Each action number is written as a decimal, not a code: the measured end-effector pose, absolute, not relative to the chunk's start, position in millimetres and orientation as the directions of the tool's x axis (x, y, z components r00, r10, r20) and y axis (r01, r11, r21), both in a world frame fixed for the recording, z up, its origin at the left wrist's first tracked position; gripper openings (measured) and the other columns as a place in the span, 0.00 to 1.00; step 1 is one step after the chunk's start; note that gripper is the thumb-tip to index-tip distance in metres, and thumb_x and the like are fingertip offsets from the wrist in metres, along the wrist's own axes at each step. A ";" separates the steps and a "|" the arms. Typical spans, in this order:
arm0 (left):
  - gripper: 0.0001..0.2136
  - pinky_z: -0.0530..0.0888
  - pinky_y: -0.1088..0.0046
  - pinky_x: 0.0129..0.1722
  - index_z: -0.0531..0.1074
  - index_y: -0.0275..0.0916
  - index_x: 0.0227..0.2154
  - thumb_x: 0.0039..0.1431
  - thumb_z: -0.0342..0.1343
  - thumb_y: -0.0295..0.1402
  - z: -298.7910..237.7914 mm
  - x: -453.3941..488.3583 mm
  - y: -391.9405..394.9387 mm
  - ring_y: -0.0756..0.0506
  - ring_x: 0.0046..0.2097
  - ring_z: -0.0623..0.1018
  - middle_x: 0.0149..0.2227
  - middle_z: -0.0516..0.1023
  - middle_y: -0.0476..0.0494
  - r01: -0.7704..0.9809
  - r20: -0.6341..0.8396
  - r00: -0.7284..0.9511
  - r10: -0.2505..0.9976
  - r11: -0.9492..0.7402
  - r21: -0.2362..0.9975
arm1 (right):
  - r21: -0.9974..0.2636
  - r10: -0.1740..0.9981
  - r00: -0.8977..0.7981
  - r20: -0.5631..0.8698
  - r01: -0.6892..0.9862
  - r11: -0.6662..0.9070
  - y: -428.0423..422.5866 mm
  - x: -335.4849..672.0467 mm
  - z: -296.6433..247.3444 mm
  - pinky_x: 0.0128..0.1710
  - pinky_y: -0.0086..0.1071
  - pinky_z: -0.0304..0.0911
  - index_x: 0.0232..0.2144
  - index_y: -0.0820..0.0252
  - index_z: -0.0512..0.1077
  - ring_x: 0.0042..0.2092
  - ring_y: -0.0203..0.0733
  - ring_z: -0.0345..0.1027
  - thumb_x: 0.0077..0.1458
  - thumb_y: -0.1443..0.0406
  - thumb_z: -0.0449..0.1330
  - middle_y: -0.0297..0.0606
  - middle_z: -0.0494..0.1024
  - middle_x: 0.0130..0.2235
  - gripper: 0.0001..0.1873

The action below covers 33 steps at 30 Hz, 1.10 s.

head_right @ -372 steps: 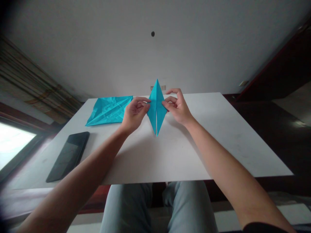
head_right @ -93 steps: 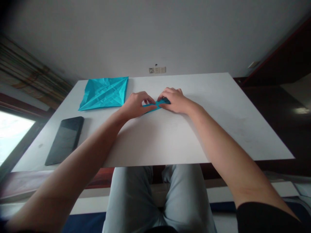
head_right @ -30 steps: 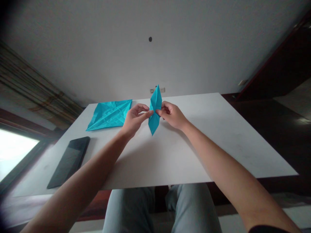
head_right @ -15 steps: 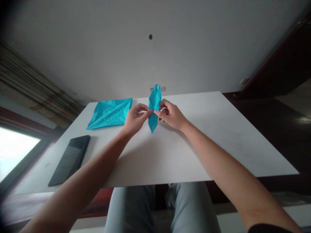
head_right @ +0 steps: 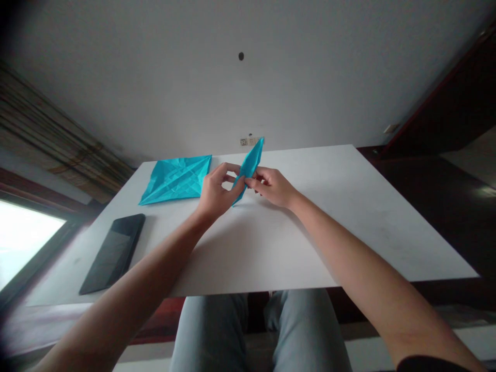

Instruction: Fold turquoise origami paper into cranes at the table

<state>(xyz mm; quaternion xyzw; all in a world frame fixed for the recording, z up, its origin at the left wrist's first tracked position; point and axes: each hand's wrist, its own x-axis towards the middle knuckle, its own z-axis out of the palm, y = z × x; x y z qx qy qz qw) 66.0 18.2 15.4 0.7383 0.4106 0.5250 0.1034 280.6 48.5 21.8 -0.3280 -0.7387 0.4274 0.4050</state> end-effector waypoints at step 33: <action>0.28 0.81 0.71 0.40 0.82 0.40 0.40 0.63 0.75 0.63 17.7 65.3 29.9 0.46 0.40 0.84 0.39 0.87 0.44 -0.157 0.368 0.105 0.924 -0.350 0.924 | -0.880 0.808 -0.367 0.462 -0.075 0.469 59.1 284.5 23.0 0.30 0.31 0.68 0.47 0.51 0.77 0.34 0.38 0.69 0.59 0.37 0.78 0.33 0.80 0.40 0.32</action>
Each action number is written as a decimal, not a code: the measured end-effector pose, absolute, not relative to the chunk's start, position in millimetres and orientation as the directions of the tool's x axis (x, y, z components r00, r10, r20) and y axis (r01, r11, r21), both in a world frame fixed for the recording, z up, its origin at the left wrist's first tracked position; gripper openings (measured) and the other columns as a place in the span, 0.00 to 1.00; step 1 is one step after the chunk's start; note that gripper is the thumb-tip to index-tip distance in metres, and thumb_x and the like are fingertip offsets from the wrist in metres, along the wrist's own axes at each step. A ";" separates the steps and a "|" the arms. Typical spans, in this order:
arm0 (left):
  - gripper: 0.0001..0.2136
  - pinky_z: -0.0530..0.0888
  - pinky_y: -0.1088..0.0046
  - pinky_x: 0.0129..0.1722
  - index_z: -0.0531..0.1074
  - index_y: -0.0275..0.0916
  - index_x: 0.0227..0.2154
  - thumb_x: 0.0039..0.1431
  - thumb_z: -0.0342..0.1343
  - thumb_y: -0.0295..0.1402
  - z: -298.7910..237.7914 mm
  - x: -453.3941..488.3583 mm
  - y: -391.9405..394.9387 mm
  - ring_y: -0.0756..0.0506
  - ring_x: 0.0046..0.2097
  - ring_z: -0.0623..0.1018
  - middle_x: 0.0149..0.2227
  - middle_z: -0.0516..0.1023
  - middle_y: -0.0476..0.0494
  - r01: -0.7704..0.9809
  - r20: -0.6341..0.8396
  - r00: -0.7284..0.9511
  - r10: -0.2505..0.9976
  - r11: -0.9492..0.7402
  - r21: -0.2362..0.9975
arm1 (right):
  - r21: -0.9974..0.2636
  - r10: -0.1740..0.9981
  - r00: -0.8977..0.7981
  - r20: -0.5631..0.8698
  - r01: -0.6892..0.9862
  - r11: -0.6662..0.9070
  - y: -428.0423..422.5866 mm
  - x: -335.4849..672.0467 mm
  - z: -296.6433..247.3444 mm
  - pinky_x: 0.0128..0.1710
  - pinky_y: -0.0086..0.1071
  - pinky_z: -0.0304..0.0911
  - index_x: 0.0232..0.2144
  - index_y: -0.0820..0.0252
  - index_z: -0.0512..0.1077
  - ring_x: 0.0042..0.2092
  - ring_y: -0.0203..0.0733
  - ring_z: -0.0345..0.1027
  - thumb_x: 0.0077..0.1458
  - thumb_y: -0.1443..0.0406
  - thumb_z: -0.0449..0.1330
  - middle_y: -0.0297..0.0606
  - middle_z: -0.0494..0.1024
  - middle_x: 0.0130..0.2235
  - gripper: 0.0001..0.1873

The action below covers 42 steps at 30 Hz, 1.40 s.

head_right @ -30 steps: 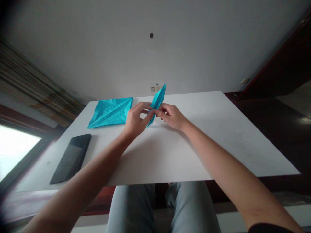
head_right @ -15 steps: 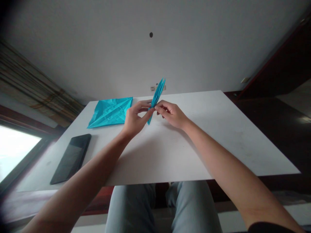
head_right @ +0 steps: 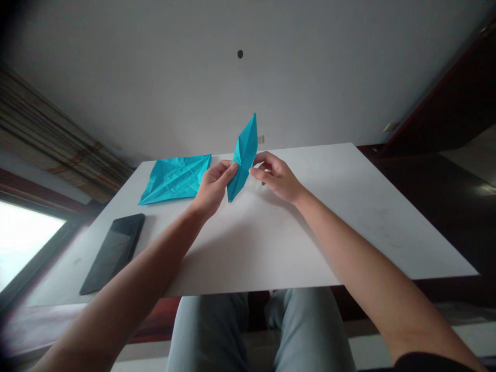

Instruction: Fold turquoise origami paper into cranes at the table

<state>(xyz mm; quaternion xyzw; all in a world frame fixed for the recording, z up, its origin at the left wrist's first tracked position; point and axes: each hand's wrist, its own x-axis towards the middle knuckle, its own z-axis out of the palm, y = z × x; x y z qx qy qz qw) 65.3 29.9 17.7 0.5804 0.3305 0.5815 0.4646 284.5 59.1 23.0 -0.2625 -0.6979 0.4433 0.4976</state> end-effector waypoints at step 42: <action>0.11 0.86 0.64 0.48 0.84 0.45 0.41 0.66 0.76 0.44 16.9 67.4 21.2 0.44 0.43 0.88 0.42 0.91 0.45 0.305 0.662 -0.043 0.748 -0.621 0.722 | -0.912 0.850 -0.366 0.379 0.004 0.409 50.7 279.9 20.5 0.27 0.33 0.69 0.41 0.56 0.81 0.28 0.36 0.68 0.59 0.38 0.77 0.36 0.84 0.34 0.29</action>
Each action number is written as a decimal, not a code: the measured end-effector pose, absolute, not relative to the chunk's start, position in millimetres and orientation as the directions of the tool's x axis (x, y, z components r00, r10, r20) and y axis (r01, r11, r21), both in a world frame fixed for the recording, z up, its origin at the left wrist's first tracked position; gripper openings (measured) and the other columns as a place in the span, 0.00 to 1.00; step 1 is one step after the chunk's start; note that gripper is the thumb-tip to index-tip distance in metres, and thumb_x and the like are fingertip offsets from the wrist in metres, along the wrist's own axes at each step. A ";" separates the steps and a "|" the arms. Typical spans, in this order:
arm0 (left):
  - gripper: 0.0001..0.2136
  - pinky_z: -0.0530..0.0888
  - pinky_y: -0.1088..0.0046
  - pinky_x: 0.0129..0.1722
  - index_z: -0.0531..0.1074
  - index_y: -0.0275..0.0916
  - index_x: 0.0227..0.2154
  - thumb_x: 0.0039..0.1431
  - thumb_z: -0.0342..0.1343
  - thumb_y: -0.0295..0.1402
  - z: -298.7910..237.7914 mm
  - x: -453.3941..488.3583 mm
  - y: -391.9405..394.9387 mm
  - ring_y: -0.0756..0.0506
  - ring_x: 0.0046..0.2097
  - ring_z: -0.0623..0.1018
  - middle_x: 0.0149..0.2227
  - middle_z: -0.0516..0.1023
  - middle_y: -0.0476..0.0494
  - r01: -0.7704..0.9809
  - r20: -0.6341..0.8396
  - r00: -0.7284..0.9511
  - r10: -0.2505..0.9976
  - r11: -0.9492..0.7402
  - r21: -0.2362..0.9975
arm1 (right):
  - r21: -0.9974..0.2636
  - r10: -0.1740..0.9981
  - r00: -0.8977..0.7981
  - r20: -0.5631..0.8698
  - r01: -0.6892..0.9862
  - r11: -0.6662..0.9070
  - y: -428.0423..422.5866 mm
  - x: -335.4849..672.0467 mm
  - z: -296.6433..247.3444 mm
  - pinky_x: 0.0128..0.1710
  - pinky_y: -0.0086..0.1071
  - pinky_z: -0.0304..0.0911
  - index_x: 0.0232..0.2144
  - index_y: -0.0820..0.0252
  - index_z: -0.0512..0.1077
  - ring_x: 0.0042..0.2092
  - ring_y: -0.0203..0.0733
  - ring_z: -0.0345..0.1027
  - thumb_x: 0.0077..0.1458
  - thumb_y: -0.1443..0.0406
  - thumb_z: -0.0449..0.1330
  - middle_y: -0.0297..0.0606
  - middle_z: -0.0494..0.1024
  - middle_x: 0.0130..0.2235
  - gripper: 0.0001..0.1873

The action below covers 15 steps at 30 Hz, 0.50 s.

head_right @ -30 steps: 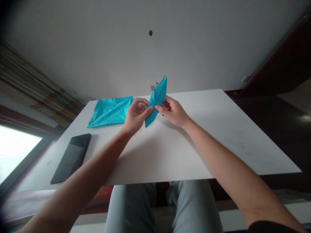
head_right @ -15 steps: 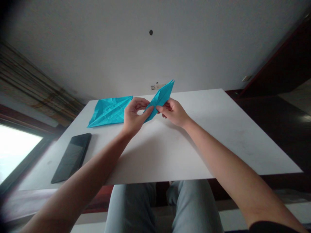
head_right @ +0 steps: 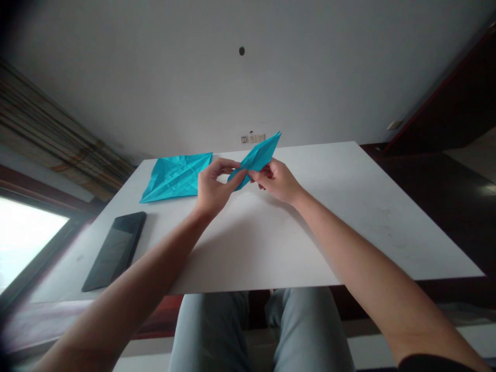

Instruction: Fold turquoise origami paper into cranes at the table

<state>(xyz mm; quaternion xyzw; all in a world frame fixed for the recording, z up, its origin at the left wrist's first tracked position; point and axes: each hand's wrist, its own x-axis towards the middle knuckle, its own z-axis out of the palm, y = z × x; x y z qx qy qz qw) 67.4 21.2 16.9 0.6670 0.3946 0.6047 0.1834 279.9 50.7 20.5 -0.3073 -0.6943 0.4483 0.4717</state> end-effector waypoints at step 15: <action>0.19 0.83 0.61 0.50 0.87 0.45 0.40 0.79 0.62 0.54 31.8 66.3 12.2 0.41 0.47 0.87 0.44 0.91 0.41 0.296 0.688 0.078 0.721 -0.676 0.675 | -0.924 0.865 -0.342 0.367 -0.031 0.381 53.0 279.3 22.9 0.24 0.33 0.68 0.40 0.54 0.78 0.26 0.34 0.67 0.59 0.33 0.76 0.34 0.83 0.33 0.33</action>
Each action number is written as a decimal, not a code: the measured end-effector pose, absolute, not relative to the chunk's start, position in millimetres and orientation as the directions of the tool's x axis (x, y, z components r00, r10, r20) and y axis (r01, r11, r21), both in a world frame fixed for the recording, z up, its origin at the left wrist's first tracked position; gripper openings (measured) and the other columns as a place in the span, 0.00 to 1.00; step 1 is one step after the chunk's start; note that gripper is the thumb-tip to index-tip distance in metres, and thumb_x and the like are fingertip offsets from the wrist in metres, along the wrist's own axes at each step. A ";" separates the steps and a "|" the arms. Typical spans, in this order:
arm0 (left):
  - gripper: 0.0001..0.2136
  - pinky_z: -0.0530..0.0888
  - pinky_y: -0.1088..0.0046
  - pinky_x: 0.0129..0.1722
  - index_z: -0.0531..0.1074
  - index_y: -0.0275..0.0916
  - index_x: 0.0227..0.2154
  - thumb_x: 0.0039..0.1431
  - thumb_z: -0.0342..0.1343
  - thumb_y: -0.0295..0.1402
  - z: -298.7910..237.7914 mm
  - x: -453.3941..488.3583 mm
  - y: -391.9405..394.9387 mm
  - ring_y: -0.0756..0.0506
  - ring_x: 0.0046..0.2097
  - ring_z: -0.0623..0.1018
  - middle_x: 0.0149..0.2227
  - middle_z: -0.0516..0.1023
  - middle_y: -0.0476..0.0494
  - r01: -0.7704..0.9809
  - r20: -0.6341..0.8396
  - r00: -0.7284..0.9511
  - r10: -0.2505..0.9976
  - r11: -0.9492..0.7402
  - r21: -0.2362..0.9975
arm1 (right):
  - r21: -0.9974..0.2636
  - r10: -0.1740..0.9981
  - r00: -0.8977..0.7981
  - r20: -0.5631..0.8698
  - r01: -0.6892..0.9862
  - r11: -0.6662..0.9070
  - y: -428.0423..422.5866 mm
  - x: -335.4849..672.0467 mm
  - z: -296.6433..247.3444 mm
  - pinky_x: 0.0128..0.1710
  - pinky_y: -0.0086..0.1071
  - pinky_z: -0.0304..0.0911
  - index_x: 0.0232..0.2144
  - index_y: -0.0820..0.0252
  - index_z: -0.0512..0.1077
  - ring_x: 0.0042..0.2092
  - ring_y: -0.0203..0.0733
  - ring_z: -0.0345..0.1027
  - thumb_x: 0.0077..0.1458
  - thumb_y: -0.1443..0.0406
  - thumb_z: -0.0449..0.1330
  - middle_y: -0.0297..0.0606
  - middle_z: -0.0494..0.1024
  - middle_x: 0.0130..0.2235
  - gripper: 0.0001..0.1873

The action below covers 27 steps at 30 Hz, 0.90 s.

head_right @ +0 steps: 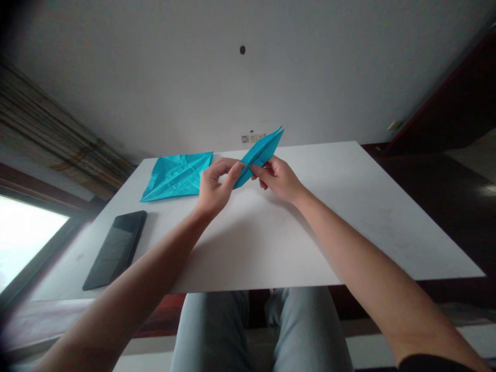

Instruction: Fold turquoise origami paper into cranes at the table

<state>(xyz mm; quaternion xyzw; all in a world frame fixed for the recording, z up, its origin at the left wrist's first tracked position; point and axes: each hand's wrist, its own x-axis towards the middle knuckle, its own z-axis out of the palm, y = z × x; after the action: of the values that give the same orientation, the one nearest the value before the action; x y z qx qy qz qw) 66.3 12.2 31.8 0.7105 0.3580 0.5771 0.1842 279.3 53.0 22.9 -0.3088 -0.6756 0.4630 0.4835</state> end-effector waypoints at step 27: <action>0.24 0.83 0.71 0.39 0.76 0.46 0.51 0.66 0.75 0.56 13.4 67.7 28.6 0.46 0.37 0.87 0.34 0.82 0.50 -0.016 0.523 0.068 0.849 -0.524 0.852 | -0.900 0.853 -0.318 0.413 -0.002 0.435 54.6 285.4 25.0 0.27 0.31 0.70 0.49 0.47 0.73 0.32 0.38 0.74 0.57 0.36 0.79 0.29 0.79 0.36 0.34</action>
<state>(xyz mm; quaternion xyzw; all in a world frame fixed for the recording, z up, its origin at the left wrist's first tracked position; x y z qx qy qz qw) 67.7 28.6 13.4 0.6350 0.3280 0.5988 0.3614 285.4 54.6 25.0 -0.3096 -0.6875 0.4319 0.4950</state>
